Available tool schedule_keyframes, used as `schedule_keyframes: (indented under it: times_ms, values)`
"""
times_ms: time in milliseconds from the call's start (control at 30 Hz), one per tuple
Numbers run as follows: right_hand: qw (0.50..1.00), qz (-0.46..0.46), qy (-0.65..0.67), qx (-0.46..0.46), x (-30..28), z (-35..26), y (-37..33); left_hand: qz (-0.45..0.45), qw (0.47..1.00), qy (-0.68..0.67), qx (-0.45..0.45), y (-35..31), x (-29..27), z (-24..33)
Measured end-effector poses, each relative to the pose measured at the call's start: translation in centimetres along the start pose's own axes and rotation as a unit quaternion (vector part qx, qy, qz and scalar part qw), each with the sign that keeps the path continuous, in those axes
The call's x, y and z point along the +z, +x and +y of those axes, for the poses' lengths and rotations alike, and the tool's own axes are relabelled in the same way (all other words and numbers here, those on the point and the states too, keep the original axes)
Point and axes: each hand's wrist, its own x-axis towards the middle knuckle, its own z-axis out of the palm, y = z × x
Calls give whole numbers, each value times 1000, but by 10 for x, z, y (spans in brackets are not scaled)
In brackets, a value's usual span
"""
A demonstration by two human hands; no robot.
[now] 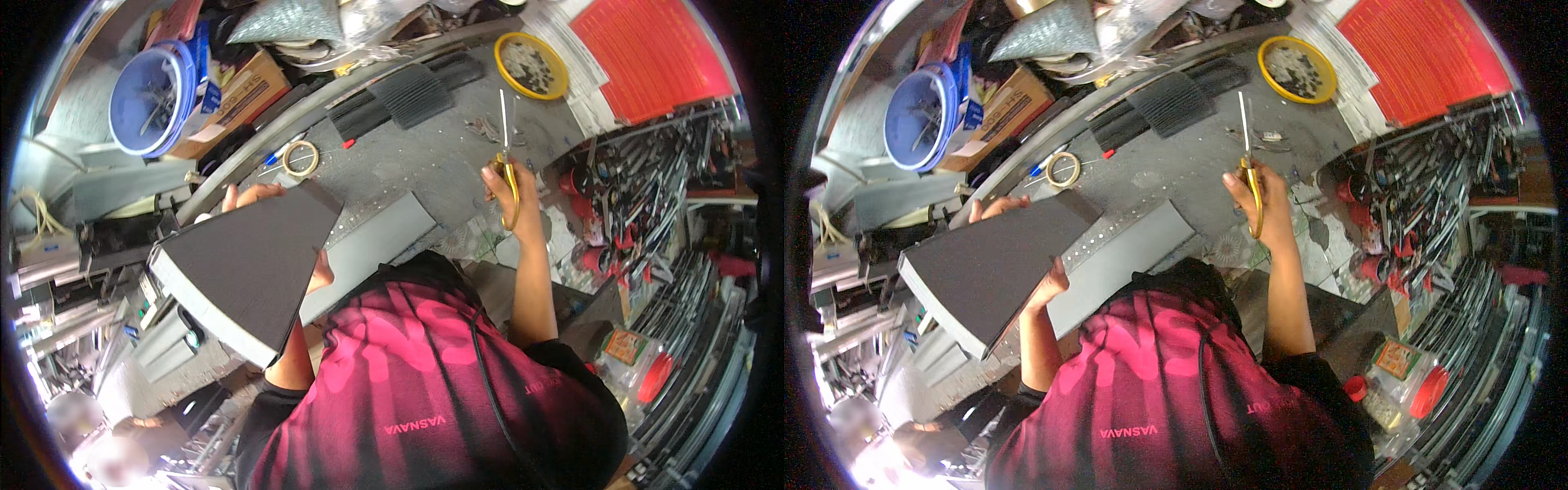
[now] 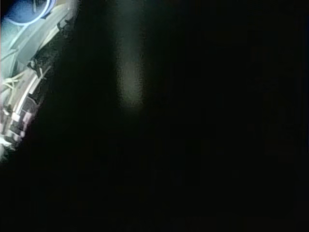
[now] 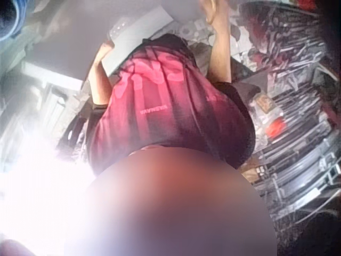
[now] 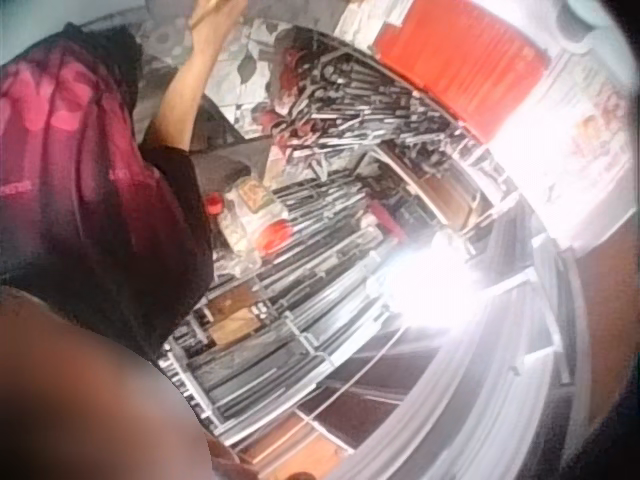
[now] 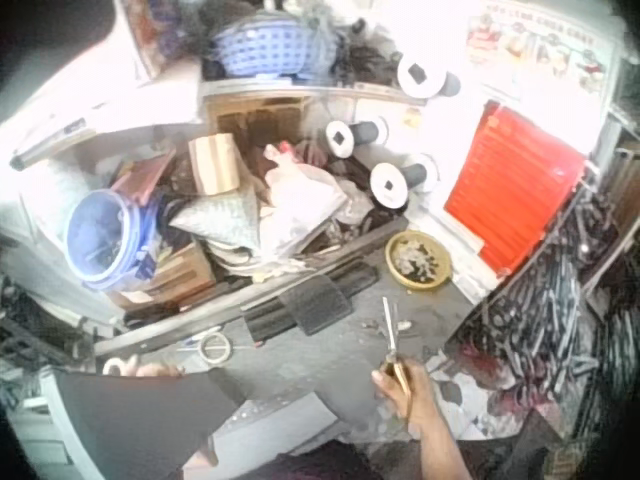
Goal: The person cuts gray plastic profile pieces with scissors, then uses a crimping tool to attach small metal clips to the ends of the pieces. The person repeats this sequence on several profile segments on a cluttered workbench.
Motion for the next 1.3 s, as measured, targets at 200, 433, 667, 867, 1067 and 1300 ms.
schedule_keyframes:
  times_ms: [200, 433, 667, 867, 1067, 1300]
  values:
    - [999, -6, 24, 26, -3, 5, -4, 108, 946, -293, -86, -11, 20, -6]
    - [998, -2, 61, 9, 9, 14, -2, 118, 874, -442, -163, -2, 24, -46]
    - [998, -7, 63, 20, 16, 14, -5, 181, 851, -478, -121, 1, 11, -52]
    - [998, -57, -9, -4, 36, 10, -4, 213, 811, -544, -26, 20, -44, -57]
    - [997, -78, -30, -2, 53, 3, 0, 235, 833, -482, -135, -2, -2, -49]
    - [995, -89, -35, -1, 50, 0, 10, 215, 867, -434, -114, -11, 14, -46]
